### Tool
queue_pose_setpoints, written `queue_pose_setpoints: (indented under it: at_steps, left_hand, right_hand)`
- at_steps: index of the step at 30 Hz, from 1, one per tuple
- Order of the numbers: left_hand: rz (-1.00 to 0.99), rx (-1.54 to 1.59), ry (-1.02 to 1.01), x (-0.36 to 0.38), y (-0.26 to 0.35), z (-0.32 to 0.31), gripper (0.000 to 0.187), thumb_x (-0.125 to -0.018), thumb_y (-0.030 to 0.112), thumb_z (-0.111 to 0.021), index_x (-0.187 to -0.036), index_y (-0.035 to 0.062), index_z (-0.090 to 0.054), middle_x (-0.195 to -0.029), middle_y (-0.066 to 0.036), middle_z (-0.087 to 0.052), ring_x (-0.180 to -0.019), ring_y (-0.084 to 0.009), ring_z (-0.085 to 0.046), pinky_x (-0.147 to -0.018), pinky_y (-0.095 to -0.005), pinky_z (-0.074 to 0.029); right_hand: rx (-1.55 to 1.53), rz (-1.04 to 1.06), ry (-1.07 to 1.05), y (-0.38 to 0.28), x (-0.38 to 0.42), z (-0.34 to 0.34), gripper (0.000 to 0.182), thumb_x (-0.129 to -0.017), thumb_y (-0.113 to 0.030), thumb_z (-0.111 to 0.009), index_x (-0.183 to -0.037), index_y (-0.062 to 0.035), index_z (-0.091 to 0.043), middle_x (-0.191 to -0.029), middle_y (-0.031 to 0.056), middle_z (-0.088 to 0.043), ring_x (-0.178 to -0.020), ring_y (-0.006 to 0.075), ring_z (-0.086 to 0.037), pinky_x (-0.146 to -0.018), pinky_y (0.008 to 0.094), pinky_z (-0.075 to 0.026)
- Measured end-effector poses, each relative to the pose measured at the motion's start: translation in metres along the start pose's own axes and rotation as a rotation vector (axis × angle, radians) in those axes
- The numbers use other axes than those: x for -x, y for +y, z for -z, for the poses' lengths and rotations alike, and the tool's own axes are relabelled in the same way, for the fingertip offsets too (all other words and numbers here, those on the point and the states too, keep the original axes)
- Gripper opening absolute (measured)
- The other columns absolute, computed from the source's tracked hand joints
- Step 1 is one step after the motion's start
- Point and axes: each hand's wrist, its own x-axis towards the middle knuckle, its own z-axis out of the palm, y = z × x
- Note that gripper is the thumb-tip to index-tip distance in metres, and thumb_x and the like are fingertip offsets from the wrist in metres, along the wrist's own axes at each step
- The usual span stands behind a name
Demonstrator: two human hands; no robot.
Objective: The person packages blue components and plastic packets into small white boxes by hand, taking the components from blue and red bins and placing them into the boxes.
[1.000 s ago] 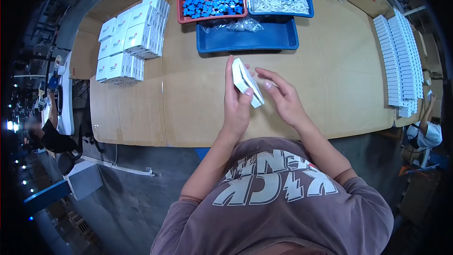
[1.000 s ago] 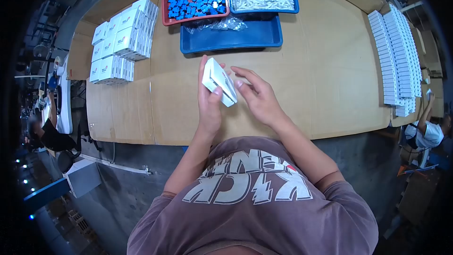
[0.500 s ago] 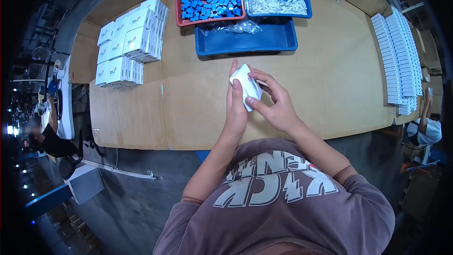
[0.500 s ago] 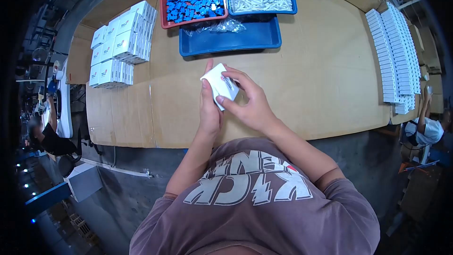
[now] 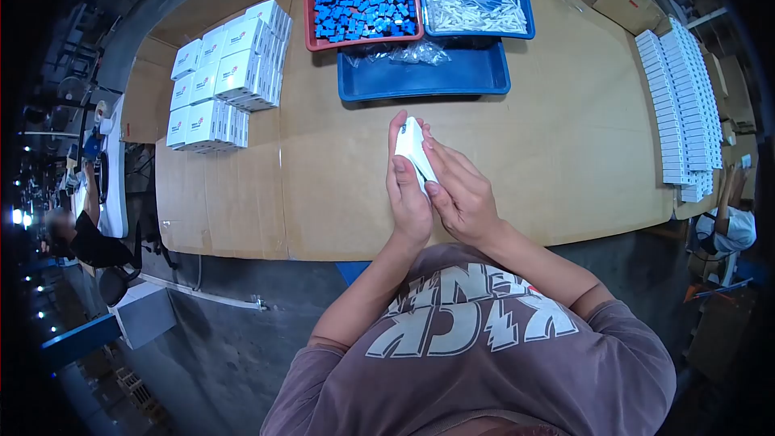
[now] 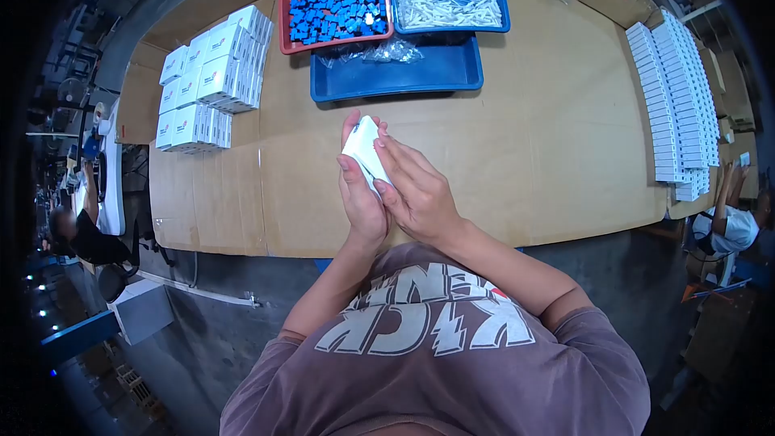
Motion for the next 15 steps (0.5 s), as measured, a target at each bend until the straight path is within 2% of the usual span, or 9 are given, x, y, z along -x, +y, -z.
queue_pose_setpoints:
  at_steps: [6,9,12,15]
  left_hand:
    - [-0.011,0.010,-0.011,0.002,0.004,0.000,0.087,-0.107,0.068,-0.033,-0.163,0.0023,-0.023,-0.147,-0.015,-0.049,-0.139,-0.0258,-0.047,-0.119,-0.0390,-0.035]
    - [-0.028,-0.020,-0.007,0.000,0.008,-0.002,0.084,-0.108,0.065,-0.032,-0.163,0.0023,-0.024,-0.149,-0.017,-0.048,-0.141,-0.0281,-0.046,-0.120,-0.0419,-0.034]
    - [-0.026,0.013,-0.015,0.000,0.011,-0.007,0.084,-0.106,0.063,-0.031,-0.162,0.0018,-0.026,-0.153,-0.020,-0.047,-0.144,-0.0305,-0.045,-0.121,-0.0443,-0.033]
    - [-0.002,0.007,-0.030,0.003,0.014,-0.014,0.087,-0.102,0.064,-0.032,-0.161,0.0008,-0.030,-0.156,-0.022,-0.045,-0.147,-0.0330,-0.043,-0.122,-0.0460,-0.032]
  right_hand:
    - [-0.057,-0.001,0.015,-0.003,0.002,-0.001,0.051,-0.099,-0.014,-0.066,-0.144,0.0083,-0.056,-0.142,0.0298,-0.060,-0.128,0.0446,-0.061,-0.106,0.0444,-0.051]
    - [-0.180,-0.053,0.033,-0.009,-0.001,0.000,0.049,-0.103,-0.016,-0.062,-0.145,0.0082,-0.055,-0.140,0.0275,-0.063,-0.130,0.0424,-0.061,-0.110,0.0412,-0.047]
    - [-0.439,-0.296,0.185,0.008,0.003,-0.005,0.042,-0.109,-0.019,-0.055,-0.141,0.0068,-0.058,-0.136,0.0204,-0.066,-0.128,0.0327,-0.062,-0.111,0.0367,-0.045]
    - [-0.930,-0.848,0.145,0.023,0.007,-0.005,0.037,-0.113,-0.022,-0.049,-0.134,0.0050,-0.062,-0.130,0.0126,-0.067,-0.123,0.0221,-0.063,-0.108,0.0344,-0.047]
